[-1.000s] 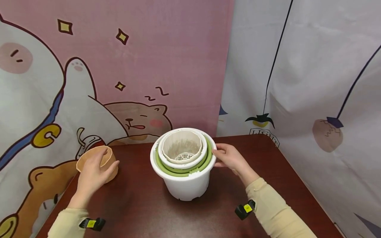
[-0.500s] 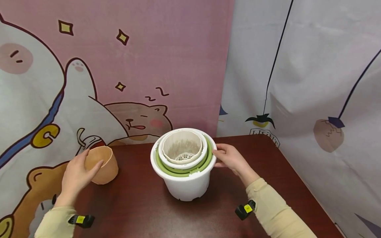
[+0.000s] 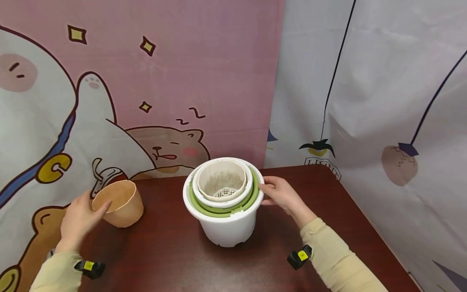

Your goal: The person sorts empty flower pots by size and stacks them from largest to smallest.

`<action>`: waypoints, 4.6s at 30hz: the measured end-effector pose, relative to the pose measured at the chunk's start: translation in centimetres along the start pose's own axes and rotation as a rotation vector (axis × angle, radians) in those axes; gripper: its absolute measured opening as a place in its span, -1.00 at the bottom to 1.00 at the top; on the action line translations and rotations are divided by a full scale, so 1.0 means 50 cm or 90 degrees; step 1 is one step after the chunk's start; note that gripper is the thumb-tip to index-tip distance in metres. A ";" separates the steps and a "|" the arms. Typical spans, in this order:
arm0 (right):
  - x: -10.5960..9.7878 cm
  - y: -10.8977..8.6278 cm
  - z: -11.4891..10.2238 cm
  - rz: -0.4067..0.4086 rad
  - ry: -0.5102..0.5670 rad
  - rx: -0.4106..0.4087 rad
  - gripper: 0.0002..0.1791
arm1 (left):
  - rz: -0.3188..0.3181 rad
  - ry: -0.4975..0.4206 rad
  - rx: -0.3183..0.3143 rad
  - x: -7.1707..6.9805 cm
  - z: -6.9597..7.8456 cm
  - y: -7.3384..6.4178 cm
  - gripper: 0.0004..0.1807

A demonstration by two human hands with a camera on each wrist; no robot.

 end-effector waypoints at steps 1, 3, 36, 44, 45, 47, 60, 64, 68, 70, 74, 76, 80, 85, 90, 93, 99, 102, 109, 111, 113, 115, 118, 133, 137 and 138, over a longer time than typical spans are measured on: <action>0.001 0.000 0.000 0.000 0.001 0.001 -0.39 | -0.004 0.000 -0.001 -0.002 -0.006 0.002 -0.06; 0.001 0.000 0.000 0.002 0.004 0.004 -0.39 | -0.014 -0.003 -0.006 -0.004 -0.016 0.005 -0.05; 0.003 0.000 -0.004 -0.005 0.011 -0.004 -0.39 | -0.185 -0.118 -0.155 0.011 -0.105 0.039 -0.02; 0.004 -0.001 -0.005 -0.004 0.012 -0.004 -0.39 | -0.188 -0.198 -0.182 0.020 -0.098 0.041 -0.05; 0.003 0.000 -0.004 -0.002 0.013 -0.003 -0.40 | -0.187 -0.209 -0.184 0.021 -0.098 0.041 -0.06; 0.003 0.001 -0.003 -0.003 0.017 -0.004 -0.40 | -0.189 -0.241 -0.187 0.024 -0.096 0.041 -0.07; 0.006 0.002 -0.001 -0.002 0.026 -0.004 -0.39 | -0.232 -0.373 -0.188 0.042 -0.090 0.049 -0.22; 0.006 0.001 -0.002 -0.004 0.028 -0.005 -0.39 | -0.234 -0.389 -0.182 0.045 -0.090 0.050 -0.30; 0.005 0.001 -0.002 -0.004 0.026 -0.006 -0.40 | -0.237 -0.397 -0.175 0.046 -0.091 0.049 -0.33; 0.004 0.002 -0.001 -0.001 0.028 -0.004 -0.40 | -0.235 -0.397 -0.172 0.044 -0.090 0.049 -0.35; 0.004 0.002 0.000 -0.001 0.028 -0.005 -0.40 | -0.232 -0.379 -0.176 0.039 -0.086 0.046 -0.39; 0.004 0.002 0.000 -0.002 0.027 -0.007 -0.40 | -0.229 -0.371 -0.178 0.038 -0.083 0.043 -0.41; 0.004 0.001 0.000 -0.001 0.025 -0.007 -0.40 | -0.227 -0.366 -0.172 0.034 -0.074 0.037 -0.43; 0.005 0.001 0.001 -0.002 0.024 -0.009 -0.41 | -0.219 -0.370 -0.173 0.035 -0.068 0.031 -0.44; 0.004 0.000 -0.001 -0.005 0.032 -0.010 -0.41 | -0.214 -0.382 -0.173 0.036 -0.065 0.030 -0.47; 0.006 0.000 -0.003 -0.006 0.035 -0.009 -0.41 | -0.215 -0.385 -0.169 0.035 -0.061 0.030 -0.46; 0.004 0.001 -0.002 -0.007 0.034 -0.009 -0.41 | -0.227 -0.396 -0.149 0.029 -0.046 0.034 -0.45; 0.004 0.001 -0.001 -0.008 0.034 -0.008 -0.41 | -0.230 -0.399 -0.137 0.026 -0.038 0.035 -0.45; 0.006 0.001 -0.002 -0.006 0.034 -0.004 -0.40 | -0.233 -0.402 -0.111 0.011 -0.012 0.035 -0.45; 0.005 0.001 -0.002 -0.005 0.033 -0.004 -0.40 | -0.233 -0.406 -0.109 0.005 -0.002 0.035 -0.45; 0.005 0.001 -0.001 -0.002 0.033 -0.002 -0.40 | -0.230 -0.408 -0.106 -0.001 0.007 0.035 -0.44; 0.005 0.001 -0.001 -0.001 0.032 -0.002 -0.39 | -0.224 -0.408 -0.097 -0.006 0.015 0.036 -0.45; 0.005 0.002 0.000 -0.001 0.028 -0.003 -0.39 | -0.212 -0.408 -0.080 -0.014 0.027 0.036 -0.46; 0.000 0.001 0.004 0.001 0.018 -0.001 -0.41 | -0.189 -0.388 -0.013 -0.069 0.106 0.042 -0.46; 0.000 0.002 0.003 -0.002 0.020 -0.004 -0.41 | -0.173 -0.377 0.011 -0.082 0.132 0.044 -0.49; 0.001 0.002 0.003 -0.002 0.020 -0.005 -0.41 | -0.170 -0.375 0.016 -0.085 0.139 0.044 -0.50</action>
Point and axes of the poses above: each hand's wrist, its own y-axis towards the middle knuckle, its own x-axis out of the palm, z = x × y, the point moved 2 cm from there along y, towards the middle knuckle, and after that the axes turned 12 degrees about -z, right-handed, at the moved point
